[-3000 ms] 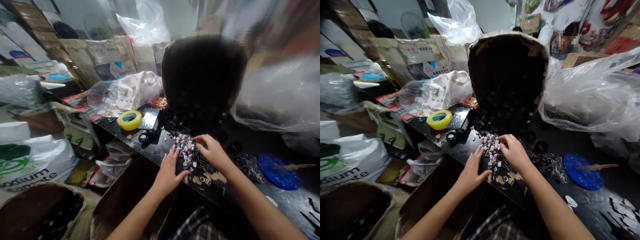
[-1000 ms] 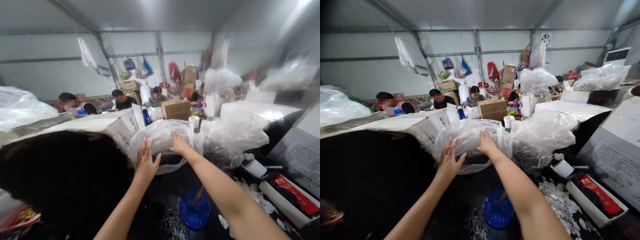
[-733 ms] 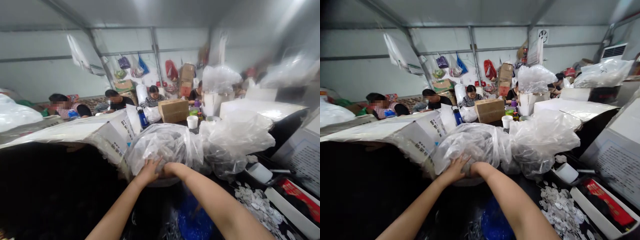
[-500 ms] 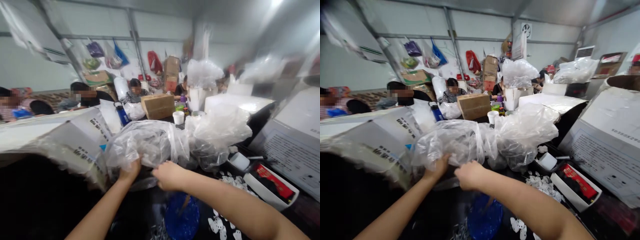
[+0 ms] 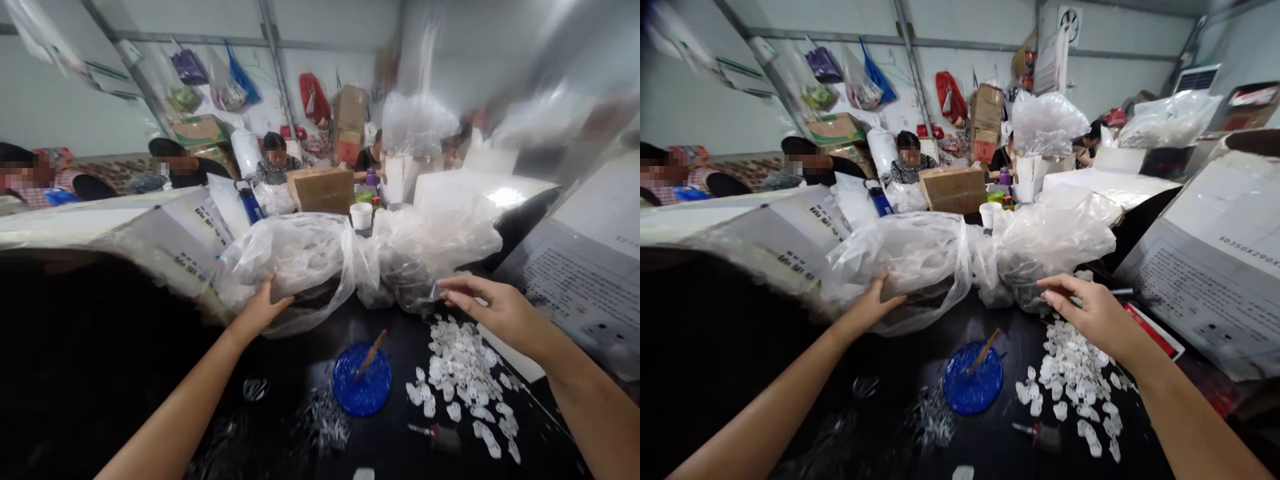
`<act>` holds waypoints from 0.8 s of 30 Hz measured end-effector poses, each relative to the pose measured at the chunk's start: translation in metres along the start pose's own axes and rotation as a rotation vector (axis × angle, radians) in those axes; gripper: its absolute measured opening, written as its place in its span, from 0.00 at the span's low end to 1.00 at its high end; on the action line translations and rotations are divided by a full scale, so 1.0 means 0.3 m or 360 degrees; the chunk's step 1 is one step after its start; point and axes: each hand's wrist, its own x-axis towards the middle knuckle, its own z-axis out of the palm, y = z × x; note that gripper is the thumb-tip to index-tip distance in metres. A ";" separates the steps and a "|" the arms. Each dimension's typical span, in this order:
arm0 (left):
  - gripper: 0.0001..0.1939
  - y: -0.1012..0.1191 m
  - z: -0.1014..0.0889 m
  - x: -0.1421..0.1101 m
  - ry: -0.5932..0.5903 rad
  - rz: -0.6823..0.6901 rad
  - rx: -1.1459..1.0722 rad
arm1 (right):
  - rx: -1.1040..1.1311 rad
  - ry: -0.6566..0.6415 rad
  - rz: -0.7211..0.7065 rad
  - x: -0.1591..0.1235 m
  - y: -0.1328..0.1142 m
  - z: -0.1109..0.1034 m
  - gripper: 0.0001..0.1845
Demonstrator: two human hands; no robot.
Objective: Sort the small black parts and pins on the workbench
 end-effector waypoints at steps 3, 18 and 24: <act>0.34 0.073 -0.056 -0.259 -0.0083 0.0064 -0.0163 | -0.0013 -0.0269 -0.0031 -0.172 -0.037 0.017 0.20; 0.17 -0.067 0.337 -1.496 -0.1386 -0.0487 -0.0054 | -0.0263 -0.1905 0.0441 -1.040 0.073 0.783 0.11; 0.13 -0.128 0.452 -1.578 -0.1218 -0.0888 -0.0305 | -0.0240 -0.1897 0.0504 -1.144 0.143 0.854 0.15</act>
